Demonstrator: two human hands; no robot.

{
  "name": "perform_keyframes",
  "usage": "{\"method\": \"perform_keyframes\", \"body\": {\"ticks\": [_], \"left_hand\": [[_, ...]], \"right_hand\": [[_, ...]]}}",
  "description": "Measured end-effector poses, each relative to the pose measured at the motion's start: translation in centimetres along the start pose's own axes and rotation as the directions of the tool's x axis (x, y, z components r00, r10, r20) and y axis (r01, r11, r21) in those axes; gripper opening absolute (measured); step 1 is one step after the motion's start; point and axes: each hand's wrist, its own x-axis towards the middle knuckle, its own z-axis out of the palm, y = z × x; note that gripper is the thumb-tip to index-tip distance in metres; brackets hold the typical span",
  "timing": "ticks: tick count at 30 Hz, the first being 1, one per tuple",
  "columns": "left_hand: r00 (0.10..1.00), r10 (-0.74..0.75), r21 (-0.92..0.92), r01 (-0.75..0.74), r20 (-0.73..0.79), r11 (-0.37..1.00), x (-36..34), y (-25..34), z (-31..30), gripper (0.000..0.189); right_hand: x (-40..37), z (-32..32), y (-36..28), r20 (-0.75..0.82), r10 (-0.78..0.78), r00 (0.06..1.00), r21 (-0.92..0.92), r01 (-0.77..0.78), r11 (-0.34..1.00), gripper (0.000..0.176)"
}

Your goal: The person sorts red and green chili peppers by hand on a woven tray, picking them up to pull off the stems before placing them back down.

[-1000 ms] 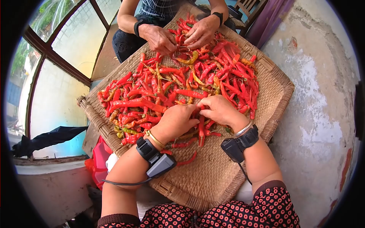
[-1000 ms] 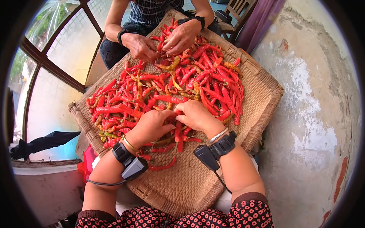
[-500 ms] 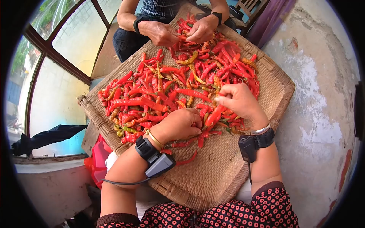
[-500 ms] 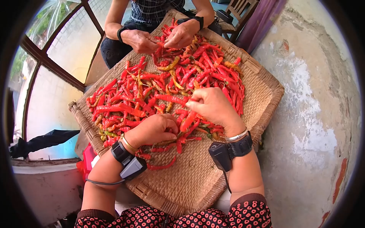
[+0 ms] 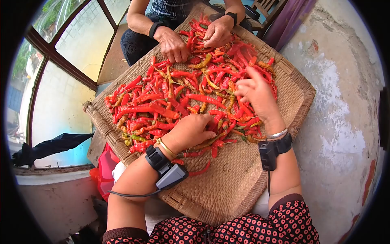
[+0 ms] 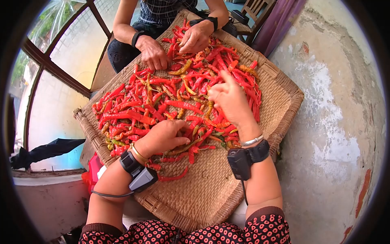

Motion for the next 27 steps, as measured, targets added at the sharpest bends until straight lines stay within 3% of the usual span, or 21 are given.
{"method": "perform_keyframes", "body": {"ticks": [1, 3, 4, 6, 8, 12, 14, 15, 17, 19, 21, 22, 23, 24, 25, 27], "left_hand": [[0.998, -0.047, 0.024, 0.048, -0.03, 0.999, 0.0, 0.1, 0.3, 0.033], [0.994, -0.094, 0.047, 0.097, -0.059, 0.994, 0.0, 0.3, 0.6, 0.037], [0.993, -0.106, 0.06, 0.109, -0.053, 0.992, 0.0, 0.3, 0.6, 0.04], [0.992, -0.12, 0.071, 0.123, -0.046, 0.99, 0.0, 0.4, 0.7, 0.043], [0.991, -0.104, -0.004, 0.104, -0.082, 0.995, 0.0, 0.4, 0.7, 0.039], [0.984, -0.093, -0.164, 0.067, -0.154, 0.984, 0.1, 0.0, 0.1, 0.033], [0.97, -0.235, -0.525, 0.165, -0.069, 0.835, -0.2, 1.1, -1.3, 0.026], [0.97, -0.233, -0.523, 0.164, -0.069, 0.836, -0.2, 0.9, -1.5, 0.026], [0.971, -0.224, -0.62, 0.124, -0.086, 0.774, -0.2, 0.6, -1.8, 0.022], [0.97, -0.231, -0.6, 0.14, -0.076, 0.787, -0.3, 0.7, -2.1, 0.02], [0.962, -0.267, -0.692, 0.153, -0.06, 0.705, -0.5, 0.6, -2.2, 0.018], [0.962, -0.267, -0.692, 0.153, -0.06, 0.705, -0.6, 0.4, -2.4, 0.018], [0.954, -0.233, -0.435, 0.132, -0.187, 0.89, -0.7, 0.3, -2.6, 0.018], [0.942, -0.16, -0.132, 0.126, -0.296, 0.983, -0.8, 0.1, -2.8, 0.018], [0.941, -0.16, -0.131, 0.126, -0.297, 0.983, -0.9, 0.0, -2.7, 0.018], [0.939, -0.144, -0.125, 0.11, -0.314, 0.986, -0.9, -0.4, -2.4, 0.019]], "right_hand": [[0.0, 0.1, 0.7, 0.183, 0.049, 0.982, -0.085, -0.034, 0.996, 0.06], [-0.1, 0.7, 0.9, 0.389, 0.144, 0.91, -0.505, 0.079, 0.859, 0.045], [-0.5, 1.2, 0.5, 0.44, 0.2, 0.875, -0.58, 0.107, 0.807, 0.041], [-0.9, 1.5, 1.2, 0.484, 0.263, 0.835, -0.648, 0.14, 0.749, 0.038], [-0.8, 1.5, 3.2, 0.643, 0.052, 0.764, -0.592, 0.453, 0.667, 0.037], [-0.7, 1.2, 3.3, 0.63, -0.077, 0.773, -0.558, 0.519, 0.648, 0.033], [-0.4, 0.9, 2.6, 0.601, -0.078, 0.795, -0.457, 0.422, 0.783, 0.026], [-0.5, 0.9, 2.2, 0.6, -0.08, 0.796, -0.457, 0.423, 0.783, 0.026], [-0.7, 0.9, 1.3, 0.569, 0.176, 0.804, -0.341, 0.035, 0.94, 0.019], [-0.8, 0.7, 0.5, 0.549, 0.16, 0.82, -0.291, 0.008, 0.957, 0.017], [-0.9, 0.4, -0.3, 0.528, 0.146, 0.836, -0.239, -0.018, 0.971, 0.015], [-0.8, -0.1, -0.8, 0.472, 0.185, 0.862, -0.293, -0.045, 0.955, 0.015], [-0.7, -0.6, -1.0, 0.413, 0.221, 0.884, -0.343, -0.074, 0.936, 0.014], [-0.4, -1.1, -0.6, 0.378, 0.177, 0.909, -0.391, -0.016, 0.92, 0.013], [-0.3, -1.2, -0.4, 0.378, 0.176, 0.909, -0.391, -0.016, 0.92, 0.013], [-0.1, -1.3, -0.2, 0.224, 0.103, 0.969, -0.172, -0.065, 0.983, 0.014]]}}
